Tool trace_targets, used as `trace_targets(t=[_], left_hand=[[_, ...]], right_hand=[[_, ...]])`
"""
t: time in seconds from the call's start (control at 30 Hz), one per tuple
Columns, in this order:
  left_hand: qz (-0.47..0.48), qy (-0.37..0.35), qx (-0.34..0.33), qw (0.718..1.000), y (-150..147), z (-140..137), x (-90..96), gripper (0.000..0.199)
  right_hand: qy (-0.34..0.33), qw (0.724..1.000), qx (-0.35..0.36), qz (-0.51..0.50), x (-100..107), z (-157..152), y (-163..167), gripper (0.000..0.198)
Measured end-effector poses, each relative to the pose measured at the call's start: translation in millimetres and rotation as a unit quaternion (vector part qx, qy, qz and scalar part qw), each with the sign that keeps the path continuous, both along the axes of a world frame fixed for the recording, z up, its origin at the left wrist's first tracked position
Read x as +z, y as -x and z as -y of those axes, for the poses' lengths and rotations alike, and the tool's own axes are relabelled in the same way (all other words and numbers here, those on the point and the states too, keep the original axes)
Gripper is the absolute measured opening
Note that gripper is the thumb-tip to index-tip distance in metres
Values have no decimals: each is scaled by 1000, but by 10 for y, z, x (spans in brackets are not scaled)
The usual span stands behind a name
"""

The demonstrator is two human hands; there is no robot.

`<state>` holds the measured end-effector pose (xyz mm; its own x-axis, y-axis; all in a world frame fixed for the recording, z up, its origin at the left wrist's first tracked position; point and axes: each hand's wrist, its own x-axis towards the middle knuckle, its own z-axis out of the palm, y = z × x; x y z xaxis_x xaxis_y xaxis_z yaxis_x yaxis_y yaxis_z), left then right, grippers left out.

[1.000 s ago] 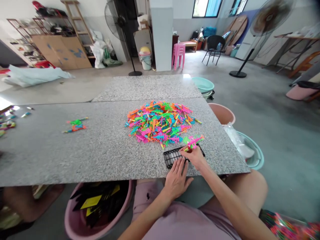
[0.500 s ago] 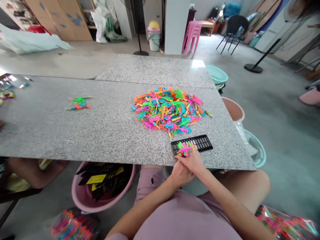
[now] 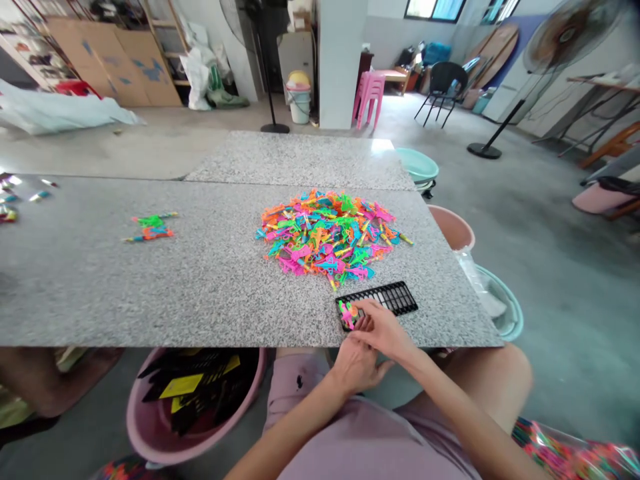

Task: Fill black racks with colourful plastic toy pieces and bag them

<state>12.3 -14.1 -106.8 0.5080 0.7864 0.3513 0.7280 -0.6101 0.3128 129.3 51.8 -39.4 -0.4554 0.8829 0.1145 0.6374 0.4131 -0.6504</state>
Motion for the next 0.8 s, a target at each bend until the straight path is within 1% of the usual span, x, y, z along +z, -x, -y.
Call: trace_targets(t=[0.03, 0.07, 0.1, 0.13, 0.2, 0.23, 0.27, 0.3, 0.33, 0.4, 0.47, 0.53, 0.57, 0.67, 0.73, 0.8], left_hand=[[20, -8, -21, 1000, 87, 56, 89, 59], [44, -17, -43, 998, 179, 118, 163, 55], [70, -25, -51, 996, 272, 177, 217, 50], [102, -29, -29, 994, 359, 224, 247, 47], [167, -29, 99, 981, 496, 252, 246, 41], [191, -28, 170, 966, 540, 226, 224, 40], [205, -24, 225, 952, 567, 175, 196, 41], [210, -18, 256, 943, 580, 107, 169, 42], [206, -11, 268, 941, 583, 30, 146, 42], [190, 5, 258, 947, 579, -116, 126, 34], [178, 10, 238, 955, 585, -207, 137, 22], [170, 10, 218, 961, 611, -231, 163, 17], [168, 10, 209, 963, 628, -225, 175, 17], [164, 8, 197, 966, 667, -188, 187, 16], [166, 8, 198, 966, 673, -175, 178, 17], [170, 12, 197, 965, 671, -175, 165, 16]], right_hand=[[-15, 1000, -7, -19, -19, -40, -133, 36], [-40, 999, -24, -16, -56, -72, -271, 38], [-70, 996, -50, 7, -109, -94, -403, 38], [-97, 991, -74, 46, -171, -104, -516, 38], [-129, 977, -101, 135, -286, -110, -659, 38], [-136, 970, -108, 169, -318, -126, -682, 36], [-141, 964, -113, 194, -324, -166, -675, 32], [-147, 959, -118, 211, -301, -239, -642, 28], [-153, 955, -123, 223, -254, -349, -591, 25], [-164, 949, -118, 244, -119, -659, -453, 25], [-165, 947, -61, 267, 3, -1013, -304, 31], [-159, 946, -12, 281, 56, -1300, -181, 32], [-156, 946, 2, 283, 55, -1396, -139, 31], [-151, 949, 22, 275, -18, -1490, -125, 25], [-141, 955, 27, 260, -68, -1436, -208, 19], [-119, 971, 15, 209, -89, -1332, -326, 15]])
